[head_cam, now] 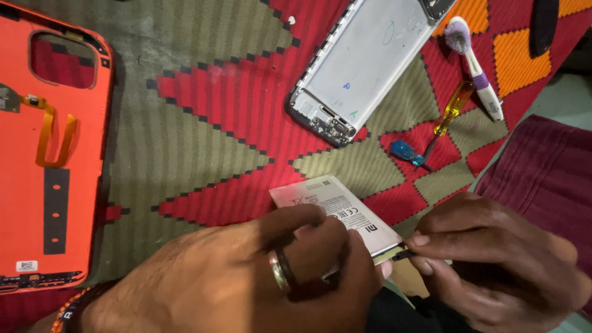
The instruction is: Disassembling a smartphone by removing the battery and inspecting the internal chassis using tools.
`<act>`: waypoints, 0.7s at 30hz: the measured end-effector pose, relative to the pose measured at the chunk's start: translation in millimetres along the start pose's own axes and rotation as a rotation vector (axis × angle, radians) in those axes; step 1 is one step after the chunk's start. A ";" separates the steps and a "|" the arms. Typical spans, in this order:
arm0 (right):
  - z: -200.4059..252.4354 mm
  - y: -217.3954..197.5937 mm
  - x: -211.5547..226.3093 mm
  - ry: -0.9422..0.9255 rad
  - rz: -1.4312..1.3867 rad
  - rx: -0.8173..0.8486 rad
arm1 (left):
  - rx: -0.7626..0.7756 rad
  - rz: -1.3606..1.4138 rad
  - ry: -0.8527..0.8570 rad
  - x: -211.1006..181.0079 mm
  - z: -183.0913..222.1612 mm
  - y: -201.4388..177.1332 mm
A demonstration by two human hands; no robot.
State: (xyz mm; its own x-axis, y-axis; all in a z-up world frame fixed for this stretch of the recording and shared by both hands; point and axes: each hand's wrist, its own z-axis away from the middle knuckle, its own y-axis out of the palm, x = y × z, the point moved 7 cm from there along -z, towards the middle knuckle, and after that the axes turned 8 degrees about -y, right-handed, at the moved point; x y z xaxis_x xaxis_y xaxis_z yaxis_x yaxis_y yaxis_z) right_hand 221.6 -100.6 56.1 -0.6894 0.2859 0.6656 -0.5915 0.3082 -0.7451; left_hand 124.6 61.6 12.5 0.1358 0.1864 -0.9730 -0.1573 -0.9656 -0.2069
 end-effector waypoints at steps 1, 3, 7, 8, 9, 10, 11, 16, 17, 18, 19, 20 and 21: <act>-1.5 0.6 -0.4 0.012 -0.009 0.040 | 0.016 0.007 0.004 0.3 0.5 0.9; -6.7 -2.3 0.5 0.025 -0.017 0.081 | 0.032 0.016 0.008 0.6 0.8 1.7; -15.9 -1.3 4.2 0.095 0.006 0.250 | 0.009 0.012 0.034 -0.5 0.6 -0.6; -17.0 -0.7 4.5 0.132 0.008 0.289 | -0.003 0.004 0.045 -0.9 0.7 -1.5; -19.9 -4.5 -4.3 0.132 0.008 0.289 | -0.003 0.005 0.044 -1.1 0.7 -1.2; -19.8 2.9 -8.2 0.103 -0.183 0.424 | -0.007 -0.009 0.034 -0.6 0.9 -1.0; -18.4 8.9 -10.3 0.077 -0.376 0.559 | -0.010 -0.023 0.024 0.1 1.2 -0.7; -11.9 -0.8 1.5 0.147 -0.017 0.406 | -0.033 -0.049 0.032 0.0 2.3 -1.2; -13.5 -1.0 2.5 0.173 0.011 0.368 | -0.052 -0.117 0.030 -0.3 1.8 -1.3; -11.8 -0.1 3.4 0.174 0.011 0.368 | -0.051 -0.116 0.031 0.3 1.4 -1.0; -9.9 -0.3 2.7 0.200 0.029 0.358 | -0.065 -0.119 0.046 -0.4 1.3 -1.8; -8.1 -0.6 2.0 0.225 0.047 0.347 | -0.081 -0.123 0.061 -1.0 1.2 -2.7; -11.1 -1.0 2.8 0.226 0.047 0.347 | -0.080 -0.123 0.061 -0.2 1.4 -2.4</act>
State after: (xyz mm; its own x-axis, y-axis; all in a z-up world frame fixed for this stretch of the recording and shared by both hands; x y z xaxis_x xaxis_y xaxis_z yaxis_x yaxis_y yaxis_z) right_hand 224.9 -90.0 59.2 -0.6329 0.4959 0.5946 -0.6939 -0.0226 -0.7198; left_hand 123.6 64.1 13.0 0.2090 0.2947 -0.9325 -0.0579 -0.9481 -0.3126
